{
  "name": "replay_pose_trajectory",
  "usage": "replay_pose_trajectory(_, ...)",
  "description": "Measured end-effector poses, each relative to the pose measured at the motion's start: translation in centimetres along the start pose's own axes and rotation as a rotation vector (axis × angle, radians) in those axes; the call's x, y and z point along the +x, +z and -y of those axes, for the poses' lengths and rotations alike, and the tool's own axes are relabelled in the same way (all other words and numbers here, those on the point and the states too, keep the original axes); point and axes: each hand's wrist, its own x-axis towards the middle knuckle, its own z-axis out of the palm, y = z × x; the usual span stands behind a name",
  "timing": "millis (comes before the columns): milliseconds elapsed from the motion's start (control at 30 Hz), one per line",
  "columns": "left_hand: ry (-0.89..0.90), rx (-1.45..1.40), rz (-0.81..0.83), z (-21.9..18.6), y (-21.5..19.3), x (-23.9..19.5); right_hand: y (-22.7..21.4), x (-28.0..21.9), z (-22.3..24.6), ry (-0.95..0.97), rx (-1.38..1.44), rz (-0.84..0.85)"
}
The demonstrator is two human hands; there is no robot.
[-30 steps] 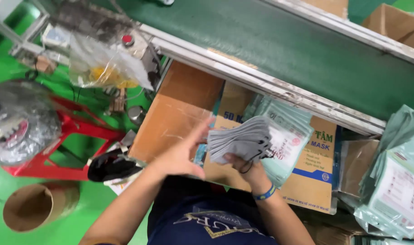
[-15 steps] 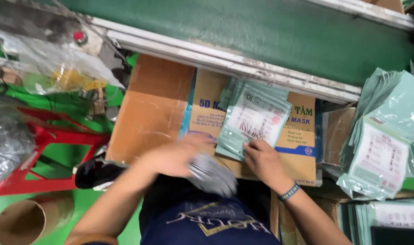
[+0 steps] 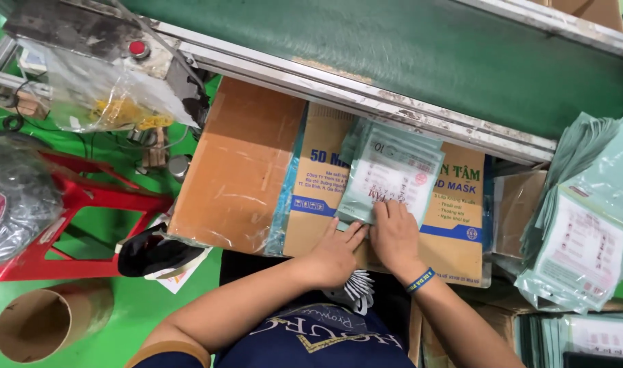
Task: Manually counting and placing face masks into plastic bags in an assembly line setting.
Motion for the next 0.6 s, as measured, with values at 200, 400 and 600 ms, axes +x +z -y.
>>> replay_pose_trajectory(200, 0.015, 0.001, 0.035, 0.8, -5.8, -2.0, -3.7, 0.9, 0.4, -0.021, 0.041, -0.122)
replay_pose_trajectory(400, 0.388, -1.014, -0.099, 5.9, -9.3, -5.2, -9.4, 2.0, -0.3, 0.18, 0.644, -0.011)
replay_pose_trajectory(600, 0.017, -0.747, -0.501, 5.5, -9.1, -4.8, -9.6, 2.8, 2.7, 0.366, 0.778, 0.279)
